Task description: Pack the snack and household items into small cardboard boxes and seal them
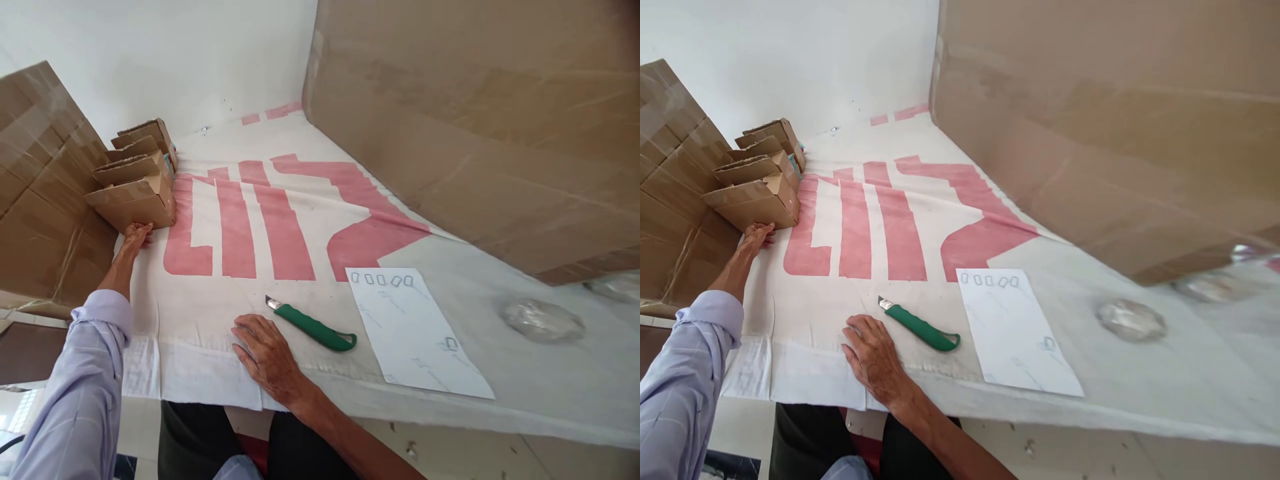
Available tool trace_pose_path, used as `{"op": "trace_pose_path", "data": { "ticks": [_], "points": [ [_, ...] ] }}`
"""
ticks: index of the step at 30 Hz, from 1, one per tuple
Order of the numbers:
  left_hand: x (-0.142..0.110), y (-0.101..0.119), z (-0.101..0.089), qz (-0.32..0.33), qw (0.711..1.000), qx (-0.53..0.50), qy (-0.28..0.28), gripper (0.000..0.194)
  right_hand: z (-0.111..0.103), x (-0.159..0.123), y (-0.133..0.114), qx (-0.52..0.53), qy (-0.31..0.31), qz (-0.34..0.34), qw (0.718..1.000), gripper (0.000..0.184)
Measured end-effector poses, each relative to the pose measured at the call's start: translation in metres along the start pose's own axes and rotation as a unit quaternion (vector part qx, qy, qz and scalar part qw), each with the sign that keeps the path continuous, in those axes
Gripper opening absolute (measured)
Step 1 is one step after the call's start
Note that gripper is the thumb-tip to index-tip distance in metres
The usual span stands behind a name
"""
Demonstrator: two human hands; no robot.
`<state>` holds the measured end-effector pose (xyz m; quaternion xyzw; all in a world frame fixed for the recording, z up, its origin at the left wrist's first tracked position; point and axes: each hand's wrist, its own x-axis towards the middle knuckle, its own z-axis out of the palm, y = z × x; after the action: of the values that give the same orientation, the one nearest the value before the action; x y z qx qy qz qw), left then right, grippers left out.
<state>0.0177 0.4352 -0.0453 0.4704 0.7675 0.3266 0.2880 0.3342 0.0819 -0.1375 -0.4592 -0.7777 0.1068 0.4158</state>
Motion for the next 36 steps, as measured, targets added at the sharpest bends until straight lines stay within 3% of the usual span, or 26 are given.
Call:
{"op": "trace_pose_path", "data": {
  "ticks": [6, 10, 12, 16, 20, 23, 26, 28, 31, 36],
  "points": [
    [0.007, 0.024, 0.011, -0.02, 1.0, 0.007, -0.014, 0.041, 0.0, 0.002, 0.0, 0.005, -0.01, 0.014, 1.0, 0.024],
    [-0.009, 0.029, 0.008, -0.01, 1.0, 0.008, -0.025, 0.042, 0.001, 0.004, 0.002, 0.004, -0.027, 0.02, 0.999, 0.019],
    [-0.023, 0.03, 0.004, 0.004, 0.999, 0.007, -0.038, 0.053, 0.002, 0.005, 0.003, 0.009, -0.038, 0.025, 0.999, 0.019],
    [-0.059, 0.03, 0.0, 0.049, 0.995, -0.011, -0.087, 0.071, 0.004, 0.009, 0.005, 0.01, -0.054, 0.035, 0.998, 0.017],
    [-0.11, 0.025, 0.001, 0.12, 0.981, -0.04, -0.146, 0.069, 0.007, 0.013, 0.008, 0.0, -0.047, 0.026, 0.999, 0.013],
    [-0.161, 0.005, 0.0, 0.173, 0.967, -0.046, -0.179, 0.056, 0.007, 0.009, 0.007, 0.003, -0.019, 0.004, 1.0, 0.015],
    [-0.212, -0.03, -0.007, 0.213, 0.959, -0.027, -0.185, 0.048, 0.0, -0.003, 0.008, -0.011, 0.041, -0.021, 0.999, 0.021],
    [-0.24, -0.056, -0.017, 0.232, 0.958, -0.003, -0.166, 0.045, -0.009, -0.013, 0.017, -0.055, 0.084, -0.012, 0.995, 0.021],
    [-0.274, -0.088, -0.045, 0.255, 0.959, 0.038, -0.116, 0.044, -0.029, -0.025, 0.037, -0.148, 0.095, 0.018, 0.984, 0.022],
    [-0.305, -0.113, -0.124, 0.287, 0.952, 0.102, 0.016, 0.043, -0.051, -0.044, 0.063, -0.26, 0.038, 0.068, 0.962, 0.023]
  ]
}}
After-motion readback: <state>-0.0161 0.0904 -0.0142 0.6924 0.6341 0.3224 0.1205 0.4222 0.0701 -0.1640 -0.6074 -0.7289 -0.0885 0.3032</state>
